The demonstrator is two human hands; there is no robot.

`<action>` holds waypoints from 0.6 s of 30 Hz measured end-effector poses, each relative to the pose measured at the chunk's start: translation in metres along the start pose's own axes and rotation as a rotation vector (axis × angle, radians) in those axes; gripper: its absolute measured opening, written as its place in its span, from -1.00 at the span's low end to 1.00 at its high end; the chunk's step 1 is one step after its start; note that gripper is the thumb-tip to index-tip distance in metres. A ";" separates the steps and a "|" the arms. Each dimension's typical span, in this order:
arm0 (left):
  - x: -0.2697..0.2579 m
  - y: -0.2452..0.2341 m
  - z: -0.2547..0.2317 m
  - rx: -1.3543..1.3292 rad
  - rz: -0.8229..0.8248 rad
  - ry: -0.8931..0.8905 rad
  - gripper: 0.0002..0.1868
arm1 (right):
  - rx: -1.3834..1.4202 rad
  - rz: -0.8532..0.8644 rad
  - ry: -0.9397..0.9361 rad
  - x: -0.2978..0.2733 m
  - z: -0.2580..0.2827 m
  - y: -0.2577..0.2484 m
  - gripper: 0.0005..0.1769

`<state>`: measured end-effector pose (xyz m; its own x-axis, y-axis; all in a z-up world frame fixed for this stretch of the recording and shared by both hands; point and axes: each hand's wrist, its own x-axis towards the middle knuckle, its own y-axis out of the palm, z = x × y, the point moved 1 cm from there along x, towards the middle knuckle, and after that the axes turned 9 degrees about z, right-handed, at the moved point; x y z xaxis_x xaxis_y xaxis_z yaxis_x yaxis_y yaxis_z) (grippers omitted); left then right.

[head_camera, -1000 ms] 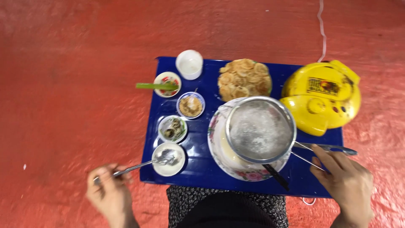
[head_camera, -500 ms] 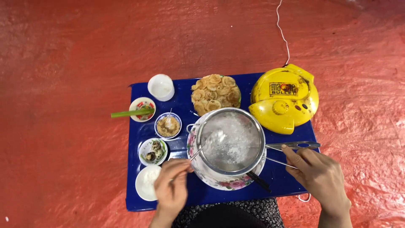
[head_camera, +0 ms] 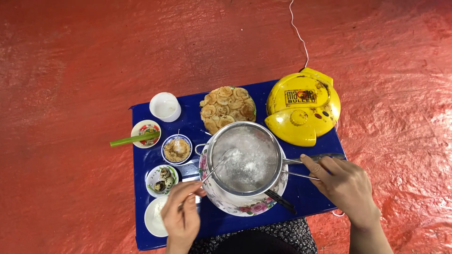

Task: Straining a white liquid mixture through a metal sieve into a pot using a spoon

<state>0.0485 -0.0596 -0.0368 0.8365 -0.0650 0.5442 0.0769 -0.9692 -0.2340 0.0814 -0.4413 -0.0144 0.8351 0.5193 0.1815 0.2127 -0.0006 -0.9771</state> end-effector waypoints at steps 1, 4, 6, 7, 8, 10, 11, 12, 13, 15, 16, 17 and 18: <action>0.001 0.002 -0.006 0.001 -0.005 0.000 -0.76 | -0.002 -0.001 -0.005 0.001 0.000 -0.001 -0.47; 0.005 0.009 -0.025 -0.077 0.111 0.018 -0.77 | -0.014 0.012 0.031 0.004 0.000 -0.004 -0.49; 0.009 0.006 -0.038 -0.095 -0.110 0.024 -0.72 | 0.029 -0.043 0.053 0.005 0.000 -0.006 -0.52; 0.003 0.007 -0.034 -0.099 -0.107 0.024 -0.72 | 0.027 -0.041 0.058 0.006 0.001 -0.005 -0.52; -0.002 0.008 -0.031 -0.093 -0.056 -0.005 -0.72 | 0.010 -0.032 0.055 0.007 0.002 -0.005 -0.53; -0.008 0.009 -0.019 -0.099 -0.002 -0.028 -0.72 | -0.020 -0.023 0.062 0.013 0.005 -0.007 -0.54; -0.006 0.008 -0.010 0.017 0.026 -0.034 -0.74 | 0.019 0.002 0.032 0.014 0.007 -0.009 -0.51; -0.004 0.008 -0.001 0.133 0.053 -0.038 -0.75 | 0.058 0.026 0.002 0.015 0.009 -0.012 -0.49; -0.004 0.009 -0.007 0.112 0.071 -0.023 -0.75 | 0.043 0.027 0.030 0.014 0.008 -0.013 -0.49; -0.009 0.006 -0.017 0.295 -0.168 -0.122 -0.79 | 0.154 -0.054 0.038 0.009 0.006 -0.014 -0.50; -0.026 -0.004 0.047 0.274 -0.149 -0.113 -0.79 | 0.141 -0.051 0.064 0.010 0.007 -0.019 -0.50; -0.056 -0.022 0.104 0.177 0.334 -0.014 -0.84 | 0.104 -0.071 0.032 0.014 0.009 -0.024 -0.57; -0.098 -0.052 0.151 0.071 0.815 0.085 -0.69 | 0.068 -0.090 -0.001 0.018 0.011 -0.028 -0.61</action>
<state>0.0443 0.0331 -0.1997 0.6011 -0.7622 0.2403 -0.5000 -0.5932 -0.6310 0.0850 -0.4226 0.0155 0.8137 0.5152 0.2691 0.2523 0.1040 -0.9620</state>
